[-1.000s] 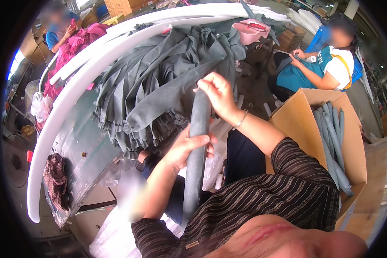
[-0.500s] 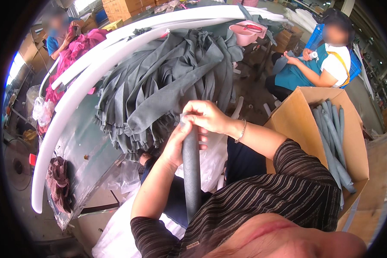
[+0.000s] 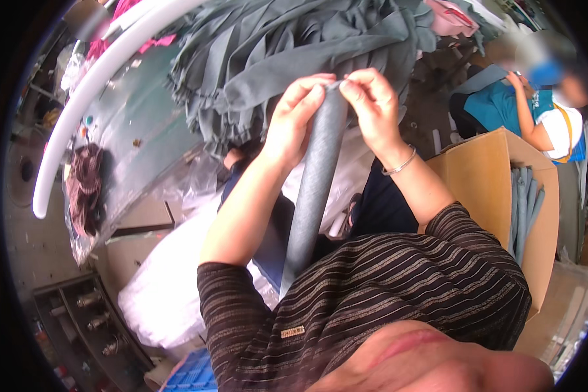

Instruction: The person slides a gray fabric cover over a white cylindrical foam tube, adjusts the fit, and trims excess fabric with scissors. The person repeats this process with additional tubes and fabric pieces, placing finished items into a nearby box.

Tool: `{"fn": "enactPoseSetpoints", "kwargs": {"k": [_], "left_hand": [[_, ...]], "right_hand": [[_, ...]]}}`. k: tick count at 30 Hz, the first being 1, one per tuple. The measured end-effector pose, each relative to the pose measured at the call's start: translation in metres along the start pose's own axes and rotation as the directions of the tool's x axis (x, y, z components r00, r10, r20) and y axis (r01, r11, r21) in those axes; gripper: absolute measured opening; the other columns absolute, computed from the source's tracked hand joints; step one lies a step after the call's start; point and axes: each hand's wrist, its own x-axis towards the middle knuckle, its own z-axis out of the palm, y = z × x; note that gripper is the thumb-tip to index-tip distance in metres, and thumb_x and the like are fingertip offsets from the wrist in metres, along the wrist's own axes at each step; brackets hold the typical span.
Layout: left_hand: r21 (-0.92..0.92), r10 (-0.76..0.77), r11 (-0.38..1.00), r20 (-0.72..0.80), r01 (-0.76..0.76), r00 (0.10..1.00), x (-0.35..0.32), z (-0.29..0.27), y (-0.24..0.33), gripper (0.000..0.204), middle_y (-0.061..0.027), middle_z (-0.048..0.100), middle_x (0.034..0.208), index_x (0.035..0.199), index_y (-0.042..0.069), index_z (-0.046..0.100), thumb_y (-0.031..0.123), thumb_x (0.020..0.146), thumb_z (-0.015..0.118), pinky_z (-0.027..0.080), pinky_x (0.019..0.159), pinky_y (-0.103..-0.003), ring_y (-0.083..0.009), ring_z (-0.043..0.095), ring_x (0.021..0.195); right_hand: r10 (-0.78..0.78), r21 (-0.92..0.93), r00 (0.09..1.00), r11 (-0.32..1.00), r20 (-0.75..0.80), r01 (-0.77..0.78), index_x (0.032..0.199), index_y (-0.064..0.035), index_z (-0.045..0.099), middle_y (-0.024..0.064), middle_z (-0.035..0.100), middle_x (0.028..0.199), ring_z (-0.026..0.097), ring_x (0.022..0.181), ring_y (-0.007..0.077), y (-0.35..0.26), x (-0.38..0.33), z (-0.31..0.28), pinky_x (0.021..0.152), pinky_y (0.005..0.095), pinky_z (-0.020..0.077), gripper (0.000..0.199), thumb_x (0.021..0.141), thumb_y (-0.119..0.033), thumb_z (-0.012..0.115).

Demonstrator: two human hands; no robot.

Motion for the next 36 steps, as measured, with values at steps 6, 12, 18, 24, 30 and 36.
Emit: {"fn": "enactPoseSetpoints", "kwargs": {"k": [6, 12, 18, 24, 30, 36], "left_hand": [[0.040, -0.031, 0.999, -0.049, 0.033, 0.998, -0.008, -0.008, -0.001, 0.010, -0.0003, 0.063, 0.083, 0.096, 0.006, 0.061, 0.016, 0.095, 0.057, 0.045, 0.067, -0.023, -0.0078, 0.055, 0.071], [0.030, -0.019, 0.999, -0.026, 0.019, 0.999, 0.003, -0.012, -0.008, 0.011, 0.0004, 0.060, 0.084, 0.095, 0.008, 0.059, 0.017, 0.097, 0.054, 0.045, 0.065, -0.022, -0.0073, 0.054, 0.071], [0.068, -0.295, 0.955, 0.124, 0.289, 0.947, -0.015, 0.014, 0.002, 0.064, -0.0110, 0.060, 0.102, 0.139, 0.008, 0.033, 0.036, 0.090, 0.064, 0.056, 0.070, -0.032, -0.0198, 0.064, 0.081], [0.230, -0.430, 0.887, 0.098, 0.400, 0.897, -0.027, 0.015, 0.001, 0.039, -0.0113, 0.061, 0.088, 0.115, 0.002, 0.047, 0.027, 0.090, 0.063, 0.055, 0.059, -0.032, -0.0183, 0.062, 0.068], [0.214, -0.430, 0.894, 0.160, 0.394, 0.889, -0.030, 0.013, 0.003, 0.034, -0.0097, 0.061, 0.085, 0.111, 0.003, 0.049, 0.026, 0.089, 0.062, 0.053, 0.059, -0.032, -0.0178, 0.061, 0.068], [0.186, -0.495, 0.861, 0.095, 0.473, 0.864, -0.028, 0.010, 0.010, 0.046, -0.0052, 0.057, 0.080, 0.114, 0.004, 0.052, 0.031, 0.082, 0.072, 0.050, 0.059, -0.029, -0.0150, 0.057, 0.065]], "right_hand": [[0.192, 0.255, 0.980, 0.946, 0.057, -0.201, 0.087, -0.0057, 0.061, -0.0068, 0.055, 0.078, 0.048, 0.073, 0.0011, -0.007, -0.014, 0.016, 0.065, 0.0170, 0.0403, 0.007, 0.093, -0.010, 0.063], [0.269, 0.361, 0.948, 0.878, 0.170, -0.314, 0.088, -0.0080, 0.058, -0.0076, 0.054, 0.079, 0.047, 0.074, 0.0008, 0.010, -0.011, 0.009, 0.066, 0.0171, 0.0395, 0.007, 0.093, -0.009, 0.062], [-0.029, -0.042, 0.999, 0.999, -0.018, 0.028, 0.088, -0.0052, 0.055, -0.0051, 0.053, 0.076, 0.047, 0.070, 0.0020, 0.003, -0.002, -0.017, 0.063, 0.0198, 0.0413, 0.013, 0.095, -0.014, 0.061], [0.127, -0.010, 0.954, 0.992, 0.273, -0.129, 0.086, -0.0051, 0.055, -0.0034, 0.054, 0.075, 0.049, 0.070, 0.0023, -0.007, -0.014, -0.017, 0.062, 0.0204, 0.0427, 0.013, 0.094, -0.013, 0.061], [0.305, 0.016, 0.852, 0.939, 0.426, -0.344, 0.086, -0.0062, 0.057, -0.0025, 0.058, 0.074, 0.057, 0.072, 0.0035, -0.018, -0.010, -0.021, 0.062, 0.0206, 0.0475, 0.012, 0.095, -0.014, 0.061], [0.117, 0.214, 0.983, 0.973, -0.139, -0.086, 0.110, -0.0044, 0.056, 0.0024, 0.061, 0.092, 0.060, 0.082, 0.0093, 0.018, 0.073, -0.039, 0.077, 0.0242, 0.0488, 0.024, 0.091, -0.015, 0.065]]}}
